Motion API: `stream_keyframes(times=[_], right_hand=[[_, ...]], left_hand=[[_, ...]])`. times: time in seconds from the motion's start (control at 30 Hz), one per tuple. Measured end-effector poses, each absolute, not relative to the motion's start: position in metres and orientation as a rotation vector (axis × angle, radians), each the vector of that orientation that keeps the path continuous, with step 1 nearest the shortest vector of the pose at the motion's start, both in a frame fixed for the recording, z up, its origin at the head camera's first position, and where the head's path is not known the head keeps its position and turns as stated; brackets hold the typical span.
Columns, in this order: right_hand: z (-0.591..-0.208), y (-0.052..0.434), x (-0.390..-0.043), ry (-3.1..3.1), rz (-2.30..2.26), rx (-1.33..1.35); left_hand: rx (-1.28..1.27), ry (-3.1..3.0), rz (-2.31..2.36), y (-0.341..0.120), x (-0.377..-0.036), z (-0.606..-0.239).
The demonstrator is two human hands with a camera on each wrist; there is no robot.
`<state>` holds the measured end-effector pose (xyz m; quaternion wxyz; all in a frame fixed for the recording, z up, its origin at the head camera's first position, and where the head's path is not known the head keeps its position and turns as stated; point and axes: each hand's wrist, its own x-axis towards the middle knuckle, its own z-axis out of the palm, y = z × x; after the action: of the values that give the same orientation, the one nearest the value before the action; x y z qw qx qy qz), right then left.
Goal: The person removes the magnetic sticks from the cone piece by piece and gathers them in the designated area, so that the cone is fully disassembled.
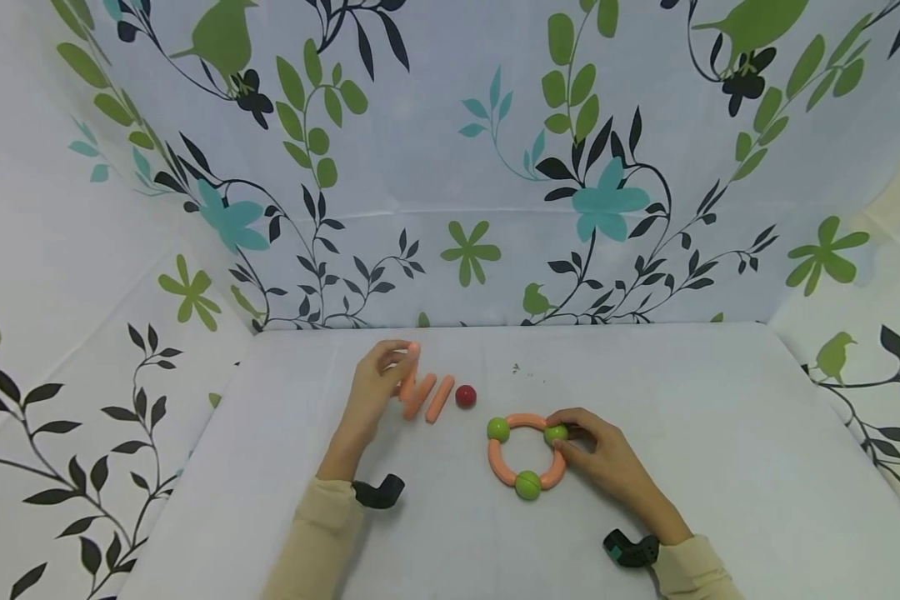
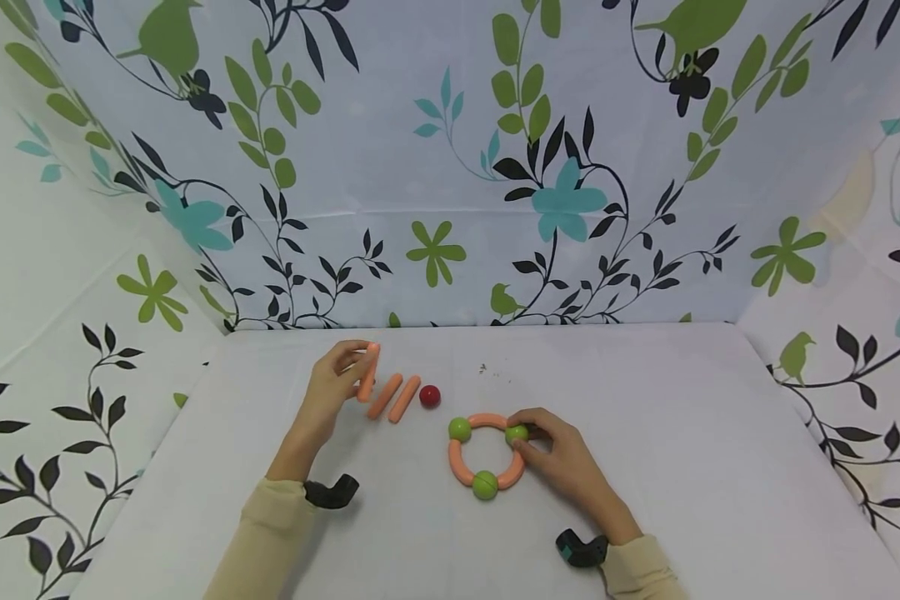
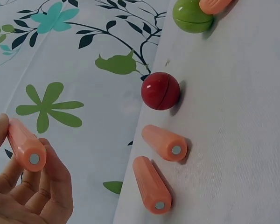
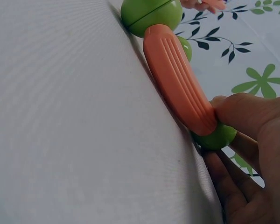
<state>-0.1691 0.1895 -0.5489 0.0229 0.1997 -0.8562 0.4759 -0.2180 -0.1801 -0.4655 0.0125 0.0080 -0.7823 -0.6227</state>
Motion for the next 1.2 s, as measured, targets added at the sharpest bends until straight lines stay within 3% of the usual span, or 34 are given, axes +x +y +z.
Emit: stream_keyframes(times=[0.57,1.2], right_hand=[[-0.55,0.19,-0.169,-2.657,1.458,0.609],[-0.549,0.191,-0.169,-2.662,1.483,0.61]], left_hand=[[0.262,-2.584,-1.452,-0.19,-0.227,-0.498],[0.19,-2.755,-1.216,-0.191,-0.228,-0.508]])
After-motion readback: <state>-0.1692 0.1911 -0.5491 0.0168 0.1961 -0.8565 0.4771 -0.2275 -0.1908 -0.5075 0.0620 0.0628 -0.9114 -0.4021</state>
